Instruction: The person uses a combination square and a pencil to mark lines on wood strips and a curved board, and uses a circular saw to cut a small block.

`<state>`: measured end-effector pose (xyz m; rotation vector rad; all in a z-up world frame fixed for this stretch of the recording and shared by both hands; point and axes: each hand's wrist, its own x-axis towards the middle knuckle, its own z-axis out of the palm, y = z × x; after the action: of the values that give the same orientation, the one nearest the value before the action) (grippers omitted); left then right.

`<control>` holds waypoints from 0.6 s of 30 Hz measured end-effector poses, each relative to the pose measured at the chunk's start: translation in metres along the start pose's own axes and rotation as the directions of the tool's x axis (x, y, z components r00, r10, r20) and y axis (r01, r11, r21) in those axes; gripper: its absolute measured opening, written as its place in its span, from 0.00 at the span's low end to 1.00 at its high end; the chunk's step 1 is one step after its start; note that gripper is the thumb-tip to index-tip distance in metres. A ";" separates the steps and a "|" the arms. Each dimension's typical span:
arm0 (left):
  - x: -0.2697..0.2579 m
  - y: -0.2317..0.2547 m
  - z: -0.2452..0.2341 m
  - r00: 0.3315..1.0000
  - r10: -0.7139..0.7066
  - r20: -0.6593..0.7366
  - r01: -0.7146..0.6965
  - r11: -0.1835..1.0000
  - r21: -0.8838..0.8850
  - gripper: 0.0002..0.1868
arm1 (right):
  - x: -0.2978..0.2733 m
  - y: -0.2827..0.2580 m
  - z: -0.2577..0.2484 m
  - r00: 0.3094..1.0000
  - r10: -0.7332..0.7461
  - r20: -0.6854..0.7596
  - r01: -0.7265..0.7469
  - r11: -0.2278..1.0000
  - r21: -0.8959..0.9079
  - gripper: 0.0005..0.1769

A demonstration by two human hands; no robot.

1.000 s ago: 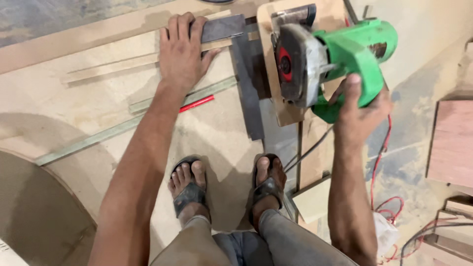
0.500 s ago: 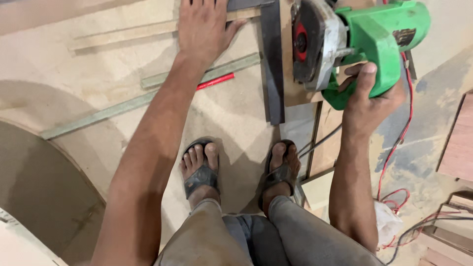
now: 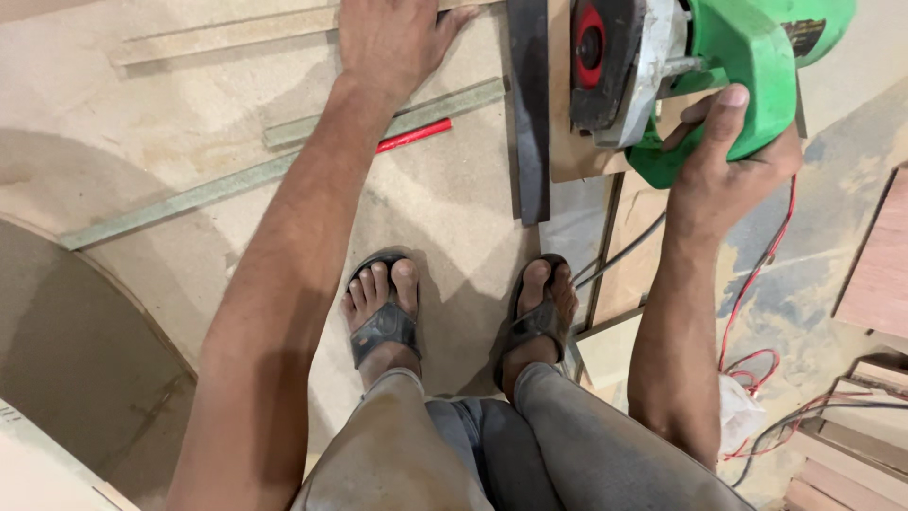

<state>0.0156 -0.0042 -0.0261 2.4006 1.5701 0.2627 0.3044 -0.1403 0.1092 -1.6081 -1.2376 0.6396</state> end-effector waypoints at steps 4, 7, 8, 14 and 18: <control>0.002 0.003 -0.003 0.999 -0.043 0.008 0.043 0.996 -0.074 0.25 | 0.002 0.000 0.000 1.000 -0.013 0.009 0.013 1.000 -0.013 0.23; 0.002 0.003 -0.004 0.999 -0.033 -0.007 0.032 0.997 -0.064 0.25 | 0.004 -0.001 0.001 0.999 -0.030 0.009 0.031 0.999 -0.024 0.23; 0.002 0.003 -0.005 0.999 -0.024 -0.021 0.023 0.998 -0.056 0.25 | 0.005 -0.002 0.001 0.999 -0.032 0.010 0.033 0.999 -0.027 0.23; 0.000 0.001 -0.004 1.000 -0.016 0.013 0.016 0.999 -0.037 0.25 | 0.008 -0.006 0.004 0.998 -0.053 0.021 0.053 0.998 -0.018 0.23; 0.000 -0.002 0.000 0.996 0.047 -0.069 -0.045 0.999 0.027 0.27 | 0.010 -0.004 0.006 0.999 -0.049 0.016 0.050 0.999 -0.008 0.23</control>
<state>0.0141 -0.0034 -0.0271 2.4746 1.5582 0.3414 0.3014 -0.1285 0.1125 -1.5773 -1.2896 0.6178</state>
